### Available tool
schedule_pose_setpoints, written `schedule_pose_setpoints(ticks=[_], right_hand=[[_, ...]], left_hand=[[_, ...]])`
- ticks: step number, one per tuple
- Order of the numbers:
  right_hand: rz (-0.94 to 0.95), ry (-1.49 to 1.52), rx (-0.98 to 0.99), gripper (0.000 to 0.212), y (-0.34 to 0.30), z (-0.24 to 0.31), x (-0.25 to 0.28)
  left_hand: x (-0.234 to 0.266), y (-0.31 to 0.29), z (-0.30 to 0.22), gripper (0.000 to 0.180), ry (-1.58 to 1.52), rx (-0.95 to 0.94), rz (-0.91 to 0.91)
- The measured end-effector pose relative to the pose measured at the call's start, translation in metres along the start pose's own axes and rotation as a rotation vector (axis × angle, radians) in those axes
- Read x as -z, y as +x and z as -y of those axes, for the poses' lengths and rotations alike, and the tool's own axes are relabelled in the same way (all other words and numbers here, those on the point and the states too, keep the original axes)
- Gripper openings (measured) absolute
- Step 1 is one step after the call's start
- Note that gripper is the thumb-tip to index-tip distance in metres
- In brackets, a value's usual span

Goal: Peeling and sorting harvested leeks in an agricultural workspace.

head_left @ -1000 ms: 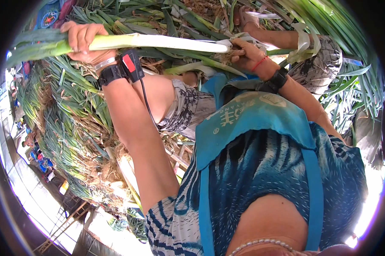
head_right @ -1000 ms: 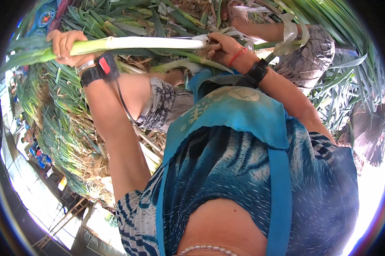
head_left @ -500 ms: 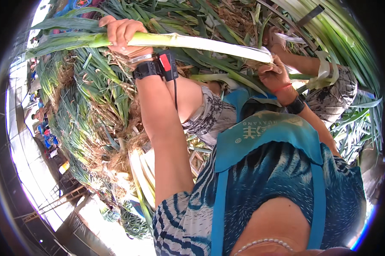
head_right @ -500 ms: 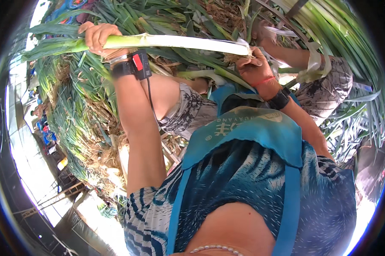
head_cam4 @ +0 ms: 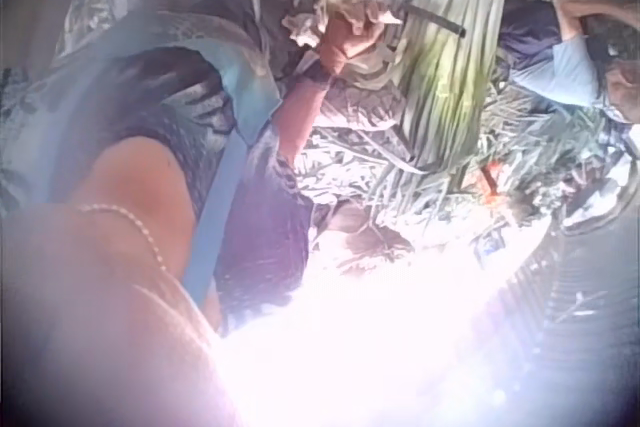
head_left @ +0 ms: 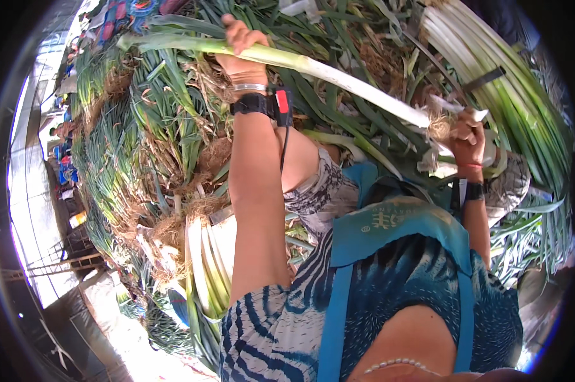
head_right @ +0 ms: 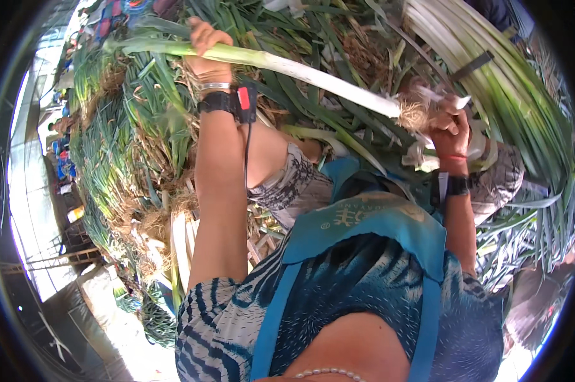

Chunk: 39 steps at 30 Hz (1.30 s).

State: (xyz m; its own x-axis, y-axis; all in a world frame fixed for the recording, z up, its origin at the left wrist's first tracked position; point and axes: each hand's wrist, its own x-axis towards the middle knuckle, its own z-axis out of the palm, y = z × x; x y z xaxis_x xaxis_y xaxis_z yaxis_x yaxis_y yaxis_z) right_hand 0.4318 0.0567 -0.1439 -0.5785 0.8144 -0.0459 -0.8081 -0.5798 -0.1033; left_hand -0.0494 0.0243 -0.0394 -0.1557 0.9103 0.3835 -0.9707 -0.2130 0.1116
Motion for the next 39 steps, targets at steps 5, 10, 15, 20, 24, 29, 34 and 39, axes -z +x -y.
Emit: schedule_pose_setpoints(ticks=[5,10,15,20,24,29,34,39], right_hand=[[0.080,-2.304,0.494,0.033,-0.004,0.039,0.060],[-0.020,-1.702,0.032,0.051,0.034,-0.055,-0.054],[0.033,-1.920,-0.048,0.053,0.050,-0.103,-0.062],[-0.045,-1.444,-0.109,0.046,0.041,-0.120,-0.044],[-0.149,-1.247,-0.216,0.043,0.032,-0.121,-0.052],[-0.225,-1.031,-0.370,0.038,0.028,-0.120,-0.077],[-0.266,-0.910,-0.457,0.033,0.035,-0.111,-0.081],[-0.262,-0.785,-0.516,0.033,0.038,-0.115,-0.087]], left_hand=[[0.011,0.017,0.018,0.043,0.069,-0.011,-0.277],[0.015,0.021,0.041,0.040,0.078,-0.054,-0.448],[0.012,0.044,0.078,0.043,0.086,0.008,-0.516],[0.025,0.049,0.088,0.031,0.602,-0.153,-0.620],[0.031,0.044,0.094,0.027,0.751,0.009,-0.877],[0.044,0.040,0.081,0.019,0.773,0.000,-0.967],[0.030,0.031,0.079,0.016,0.986,-0.070,-1.065],[0.009,0.022,0.082,0.019,1.121,-0.323,-0.926]])
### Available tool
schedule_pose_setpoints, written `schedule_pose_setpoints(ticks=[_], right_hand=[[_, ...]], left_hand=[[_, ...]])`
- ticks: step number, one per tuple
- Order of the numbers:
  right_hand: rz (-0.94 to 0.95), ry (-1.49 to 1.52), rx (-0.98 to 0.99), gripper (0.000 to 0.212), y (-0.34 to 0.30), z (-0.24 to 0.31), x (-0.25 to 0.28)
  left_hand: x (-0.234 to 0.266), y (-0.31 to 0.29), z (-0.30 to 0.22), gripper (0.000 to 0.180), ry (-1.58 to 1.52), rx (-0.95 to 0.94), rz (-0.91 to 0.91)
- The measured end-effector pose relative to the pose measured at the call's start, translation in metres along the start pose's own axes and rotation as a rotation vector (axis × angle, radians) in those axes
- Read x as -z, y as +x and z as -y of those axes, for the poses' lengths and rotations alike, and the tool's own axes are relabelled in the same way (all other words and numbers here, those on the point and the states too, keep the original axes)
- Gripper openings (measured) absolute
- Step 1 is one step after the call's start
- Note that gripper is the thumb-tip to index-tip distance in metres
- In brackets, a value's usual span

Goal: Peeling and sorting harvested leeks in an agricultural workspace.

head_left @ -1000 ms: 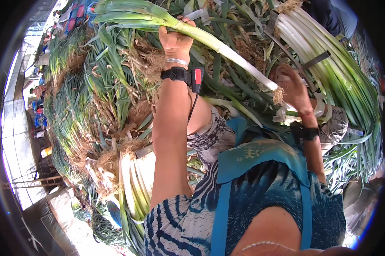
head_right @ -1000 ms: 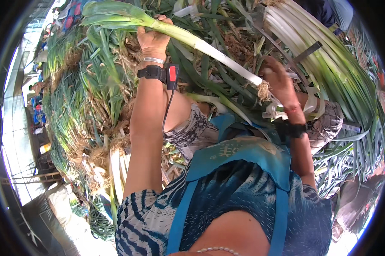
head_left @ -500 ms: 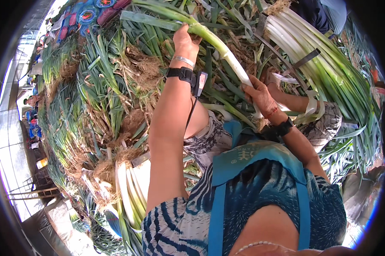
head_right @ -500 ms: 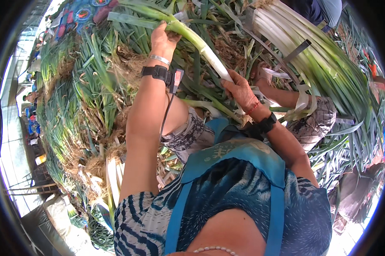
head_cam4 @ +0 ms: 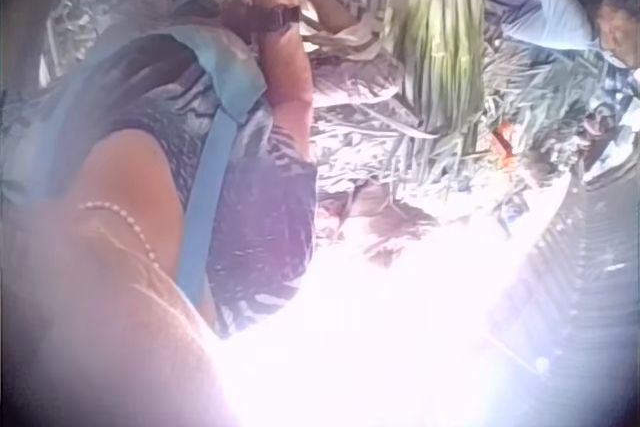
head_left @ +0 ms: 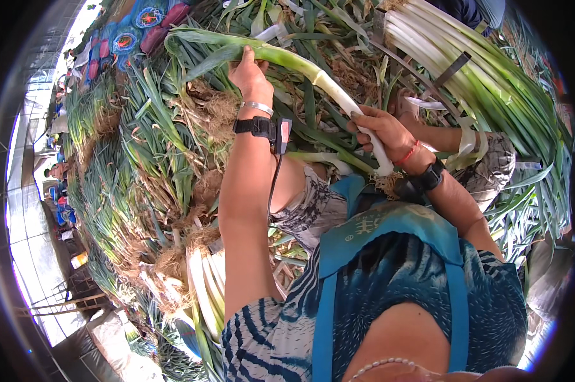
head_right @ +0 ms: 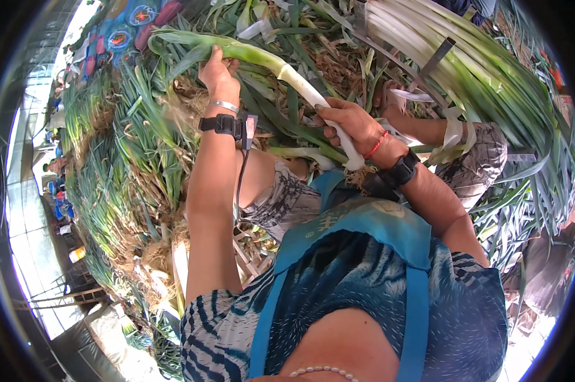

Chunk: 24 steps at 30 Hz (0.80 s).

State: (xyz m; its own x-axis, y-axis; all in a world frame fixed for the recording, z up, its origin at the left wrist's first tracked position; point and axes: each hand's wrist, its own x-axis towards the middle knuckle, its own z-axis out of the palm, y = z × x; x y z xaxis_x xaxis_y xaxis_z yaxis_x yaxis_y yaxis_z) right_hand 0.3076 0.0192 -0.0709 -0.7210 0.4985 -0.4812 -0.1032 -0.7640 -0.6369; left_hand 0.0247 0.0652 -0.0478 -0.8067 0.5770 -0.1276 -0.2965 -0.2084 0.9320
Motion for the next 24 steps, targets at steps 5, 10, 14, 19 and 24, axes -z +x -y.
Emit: schedule_pose_setpoints(ticks=[5,10,14,19,24], right_hand=[[0.009,0.054,-0.004,0.029,0.018,0.008,-0.002],[-0.137,0.122,0.031,0.022,0.043,0.008,0.027],[-0.197,0.137,0.118,0.023,0.035,0.002,0.073],[-0.106,0.123,0.169,0.024,-0.005,-0.001,0.065],[0.011,0.028,0.114,0.041,-0.054,0.004,0.053]], left_hand=[[-0.005,-0.009,-0.008,0.014,-0.194,-0.158,0.254],[0.023,0.015,-0.023,0.010,-0.303,0.121,0.269],[0.034,0.014,-0.003,0.014,0.228,0.489,0.339],[0.070,0.040,0.028,0.030,0.891,0.117,0.222],[0.012,0.008,0.013,0.070,0.358,0.461,0.496]])
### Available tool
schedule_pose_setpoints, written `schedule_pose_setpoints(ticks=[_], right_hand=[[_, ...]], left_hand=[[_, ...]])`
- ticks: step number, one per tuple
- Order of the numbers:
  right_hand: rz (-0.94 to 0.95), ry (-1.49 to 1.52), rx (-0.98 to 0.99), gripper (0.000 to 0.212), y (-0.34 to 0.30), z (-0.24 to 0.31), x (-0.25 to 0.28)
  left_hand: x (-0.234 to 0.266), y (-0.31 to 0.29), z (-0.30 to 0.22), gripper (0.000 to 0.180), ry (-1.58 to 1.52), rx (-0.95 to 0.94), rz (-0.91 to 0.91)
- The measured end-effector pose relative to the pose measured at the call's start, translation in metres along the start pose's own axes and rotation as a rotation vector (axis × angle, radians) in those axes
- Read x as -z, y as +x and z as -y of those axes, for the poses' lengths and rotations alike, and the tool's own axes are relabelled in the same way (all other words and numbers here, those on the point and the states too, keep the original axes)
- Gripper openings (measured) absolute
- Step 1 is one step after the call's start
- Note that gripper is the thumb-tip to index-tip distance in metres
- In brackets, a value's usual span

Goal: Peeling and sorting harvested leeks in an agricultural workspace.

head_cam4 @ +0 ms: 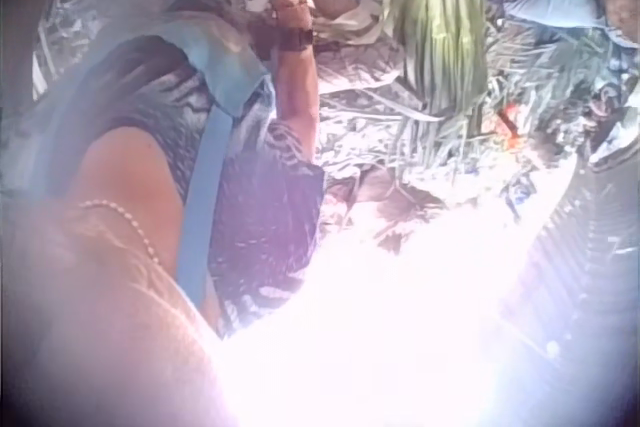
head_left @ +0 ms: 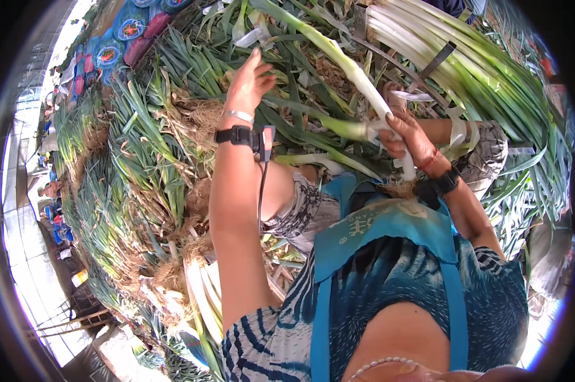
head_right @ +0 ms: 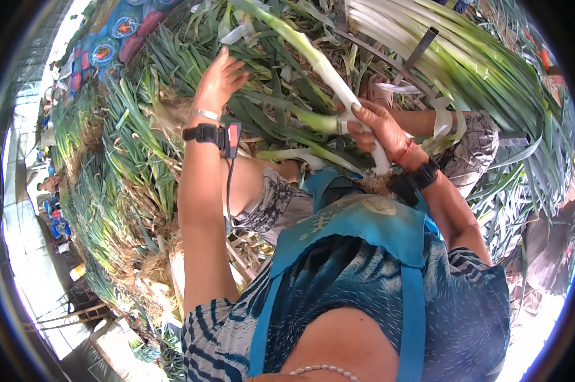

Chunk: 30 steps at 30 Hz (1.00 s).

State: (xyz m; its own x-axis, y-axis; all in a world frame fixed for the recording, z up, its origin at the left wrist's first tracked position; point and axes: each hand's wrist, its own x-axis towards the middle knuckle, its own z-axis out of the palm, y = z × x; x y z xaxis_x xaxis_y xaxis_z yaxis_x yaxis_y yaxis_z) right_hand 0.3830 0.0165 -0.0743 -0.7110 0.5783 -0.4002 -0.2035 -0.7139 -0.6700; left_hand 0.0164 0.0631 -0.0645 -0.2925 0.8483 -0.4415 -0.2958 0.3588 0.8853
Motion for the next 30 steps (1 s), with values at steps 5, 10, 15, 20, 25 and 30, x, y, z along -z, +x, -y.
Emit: schedule_pose_setpoints(ticks=[5,10,15,20,25,30], right_hand=[[0.196,-0.103,-0.112,0.048,-0.009,-0.018,-0.007],[0.051,-1.425,0.479,0.038,0.044,0.000,0.002],[-0.204,-1.465,0.804,0.038,0.102,0.025,-0.077],[-0.240,-1.543,0.924,0.028,0.151,0.016,-0.084],[-0.292,-1.479,0.958,0.018,0.160,0.002,-0.077],[0.010,0.032,0.408,0.019,0.150,-0.001,-0.056]], left_hand=[[-0.030,0.017,-0.011,0.052,-0.494,-0.061,0.233],[-0.021,0.030,-0.007,0.037,-0.554,-0.146,0.060],[-0.026,0.018,-0.010,0.031,-0.526,-0.214,-0.039],[-0.030,0.018,-0.013,0.030,-0.536,-0.204,-0.020],[-0.017,0.018,-0.005,0.032,-0.455,-0.301,0.008],[-0.016,0.011,-0.013,0.040,-0.428,-0.391,0.000]])
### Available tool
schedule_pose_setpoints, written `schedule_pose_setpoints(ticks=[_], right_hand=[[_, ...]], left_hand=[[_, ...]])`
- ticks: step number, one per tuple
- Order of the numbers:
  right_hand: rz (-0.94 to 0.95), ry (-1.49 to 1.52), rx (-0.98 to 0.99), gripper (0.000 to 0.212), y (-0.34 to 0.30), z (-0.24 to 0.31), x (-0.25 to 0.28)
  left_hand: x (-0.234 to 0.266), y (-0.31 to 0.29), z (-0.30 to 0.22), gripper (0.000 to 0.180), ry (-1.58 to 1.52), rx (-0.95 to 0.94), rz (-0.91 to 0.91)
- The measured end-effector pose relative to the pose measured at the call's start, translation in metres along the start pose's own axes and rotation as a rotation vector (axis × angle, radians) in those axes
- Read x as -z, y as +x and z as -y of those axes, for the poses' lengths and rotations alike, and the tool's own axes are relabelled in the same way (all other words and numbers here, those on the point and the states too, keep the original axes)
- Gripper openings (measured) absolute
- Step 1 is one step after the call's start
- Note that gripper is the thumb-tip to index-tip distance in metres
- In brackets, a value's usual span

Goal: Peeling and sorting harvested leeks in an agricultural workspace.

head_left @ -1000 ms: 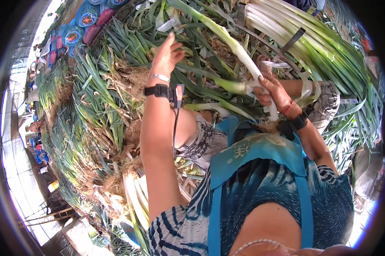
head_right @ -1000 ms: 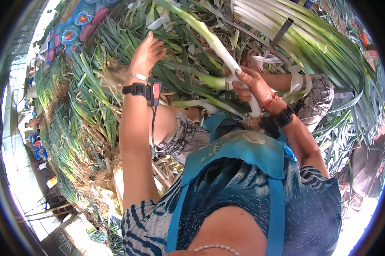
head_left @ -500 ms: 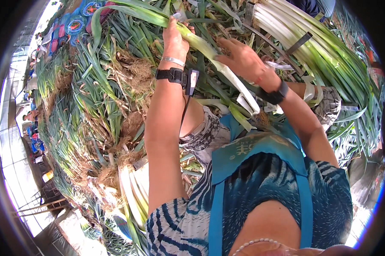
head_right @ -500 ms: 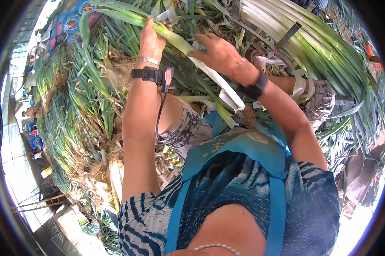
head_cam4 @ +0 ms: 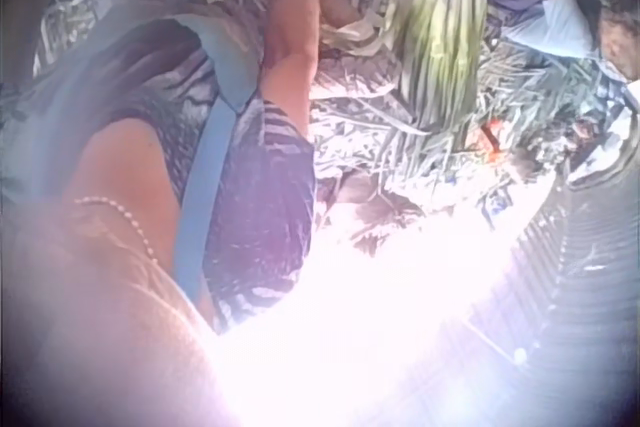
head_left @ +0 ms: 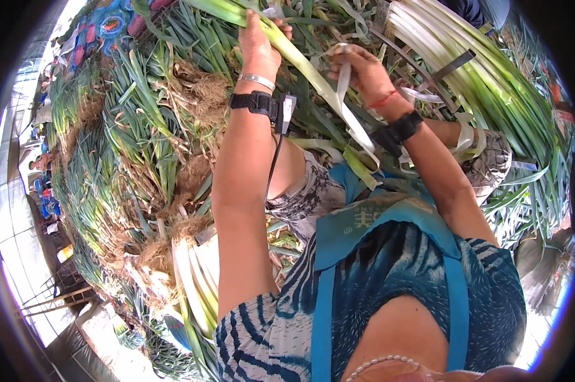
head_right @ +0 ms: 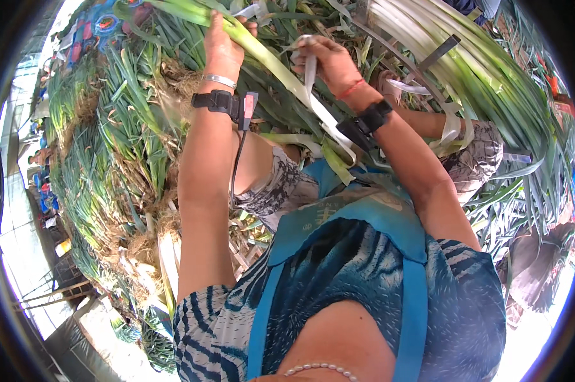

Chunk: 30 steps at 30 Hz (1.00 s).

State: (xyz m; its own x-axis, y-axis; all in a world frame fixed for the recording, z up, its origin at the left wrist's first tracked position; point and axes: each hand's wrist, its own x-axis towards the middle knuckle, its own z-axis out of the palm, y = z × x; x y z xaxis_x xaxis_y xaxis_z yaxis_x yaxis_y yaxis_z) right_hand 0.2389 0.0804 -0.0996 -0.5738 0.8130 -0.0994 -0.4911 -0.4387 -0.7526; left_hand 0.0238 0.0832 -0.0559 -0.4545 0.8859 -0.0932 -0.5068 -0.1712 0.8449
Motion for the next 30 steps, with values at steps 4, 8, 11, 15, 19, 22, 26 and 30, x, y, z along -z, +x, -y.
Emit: schedule_pose_setpoints(ticks=[4,8,11,15,19,22,26,30], right_hand=[[0.260,0.096,-0.253,0.021,-0.038,0.026,0.031],[0.315,-0.990,-0.169,0.025,-0.089,0.047,0.062],[0.417,-1.389,-0.104,0.021,-0.118,0.026,0.130],[0.496,-1.879,-0.329,0.025,-0.149,0.004,0.245],[0.319,-1.600,-0.330,0.036,-0.169,0.019,0.234],[0.270,-0.899,-0.341,0.048,-0.132,0.020,0.157],[0.205,-0.104,-0.301,0.055,-0.079,-0.007,0.090],[0.127,-0.003,-0.180,0.034,-0.070,0.001,0.039]], left_hand=[[0.013,-0.002,-0.015,0.039,0.002,-0.182,-0.201],[0.029,-0.006,-0.033,0.046,0.000,-0.299,-0.319],[0.021,-0.020,-0.039,0.050,-0.021,-0.272,-0.361],[0.061,-0.012,-0.065,0.064,-0.089,-0.324,-0.365],[0.051,-0.021,-0.066,0.058,-0.102,-0.331,-0.453],[0.054,-0.018,-0.070,0.055,-0.176,-0.246,-0.495],[0.052,-0.010,-0.052,0.051,-0.244,-0.205,-0.549],[0.065,-0.008,-0.043,0.044,-0.283,-0.161,-0.640]])
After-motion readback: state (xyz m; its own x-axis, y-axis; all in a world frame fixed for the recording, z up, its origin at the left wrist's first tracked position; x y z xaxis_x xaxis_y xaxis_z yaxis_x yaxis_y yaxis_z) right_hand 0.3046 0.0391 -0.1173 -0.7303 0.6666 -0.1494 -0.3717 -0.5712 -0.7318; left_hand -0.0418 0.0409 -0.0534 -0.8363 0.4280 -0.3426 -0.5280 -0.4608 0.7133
